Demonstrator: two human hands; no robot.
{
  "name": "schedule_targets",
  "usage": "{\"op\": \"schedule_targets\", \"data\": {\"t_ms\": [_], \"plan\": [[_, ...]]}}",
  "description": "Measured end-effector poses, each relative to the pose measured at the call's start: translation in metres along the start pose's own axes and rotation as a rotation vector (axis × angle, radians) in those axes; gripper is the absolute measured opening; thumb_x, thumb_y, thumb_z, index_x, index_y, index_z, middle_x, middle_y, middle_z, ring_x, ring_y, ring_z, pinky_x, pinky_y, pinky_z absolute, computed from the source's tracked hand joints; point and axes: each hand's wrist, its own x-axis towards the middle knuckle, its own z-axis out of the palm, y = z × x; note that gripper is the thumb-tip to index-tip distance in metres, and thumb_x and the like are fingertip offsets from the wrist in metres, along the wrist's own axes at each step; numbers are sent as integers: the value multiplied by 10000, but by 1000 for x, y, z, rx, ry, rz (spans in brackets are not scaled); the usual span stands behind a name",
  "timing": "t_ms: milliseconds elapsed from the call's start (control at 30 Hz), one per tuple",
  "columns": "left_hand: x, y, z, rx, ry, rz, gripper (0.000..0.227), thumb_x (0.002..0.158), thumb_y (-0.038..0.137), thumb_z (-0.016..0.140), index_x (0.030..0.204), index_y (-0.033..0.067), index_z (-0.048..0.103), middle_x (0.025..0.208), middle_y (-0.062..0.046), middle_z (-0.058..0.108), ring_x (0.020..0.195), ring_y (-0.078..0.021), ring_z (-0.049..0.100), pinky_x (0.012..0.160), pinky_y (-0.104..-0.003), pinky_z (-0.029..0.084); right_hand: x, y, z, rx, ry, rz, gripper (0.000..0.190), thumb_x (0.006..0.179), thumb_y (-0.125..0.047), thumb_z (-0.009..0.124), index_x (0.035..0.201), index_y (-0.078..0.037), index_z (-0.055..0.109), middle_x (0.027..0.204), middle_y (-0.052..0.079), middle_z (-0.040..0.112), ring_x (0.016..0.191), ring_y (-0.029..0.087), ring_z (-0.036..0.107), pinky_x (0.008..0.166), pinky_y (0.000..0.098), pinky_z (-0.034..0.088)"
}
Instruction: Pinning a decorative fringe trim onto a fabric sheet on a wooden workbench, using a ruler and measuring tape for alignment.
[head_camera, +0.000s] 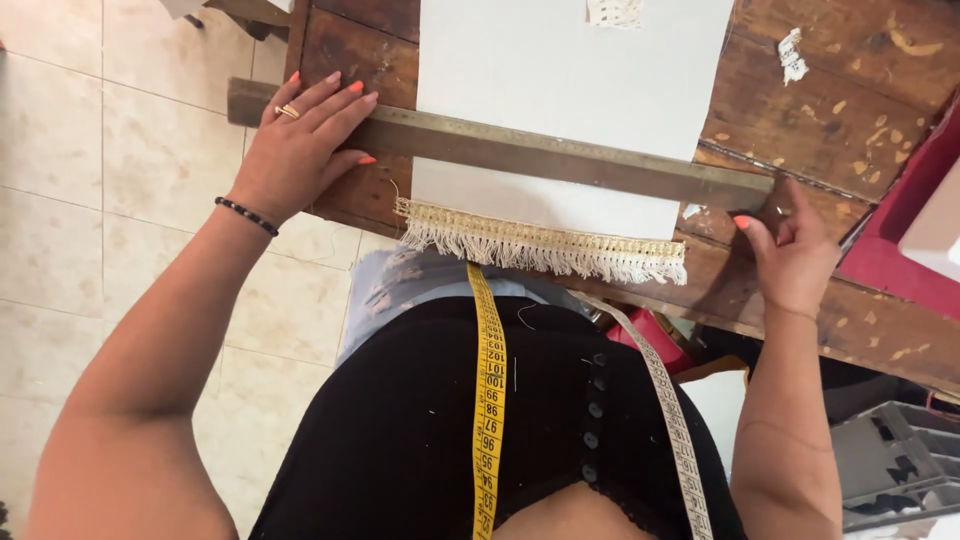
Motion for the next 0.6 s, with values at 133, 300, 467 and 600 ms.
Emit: {"op": "schedule_targets", "data": {"t_ms": [133,300,467,600], "plan": [[-3,5,-3,-57,52,-5,383,1065,247,689,1403,72,648,1384,-78,694,1313,-269,600,1186,-468,350,3,10,13,129,8,79,654,991,-219,911,1537,23,646,728,19,434,684,155,409,722,350,436],[5,5,-1,44,18,38,471,1040,389,645,1414,104,629,1375,-60,661,1249,-253,600,1132,-461,412,13,11,12,192,-8,211,472,1034,-269,880,1383,-29,674,748,-26,425,702,125,439,726,320,444],[55,13,-4,-142,-273,-159,544,808,352,845,1245,115,625,1241,-130,634,1149,-384,580,979,-556,438,39,1,24,367,-48,581,355,1006,-440,859,1167,-152,728,765,-110,555,722,6,494,689,214,482],[81,10,-21,-349,-509,-195,216,915,286,761,958,124,625,1004,-64,638,978,-266,562,905,-464,418,64,-18,-11,1006,169,730,208,986,-243,810,945,-288,611,815,-114,553,661,-5,435,494,175,298]]}}
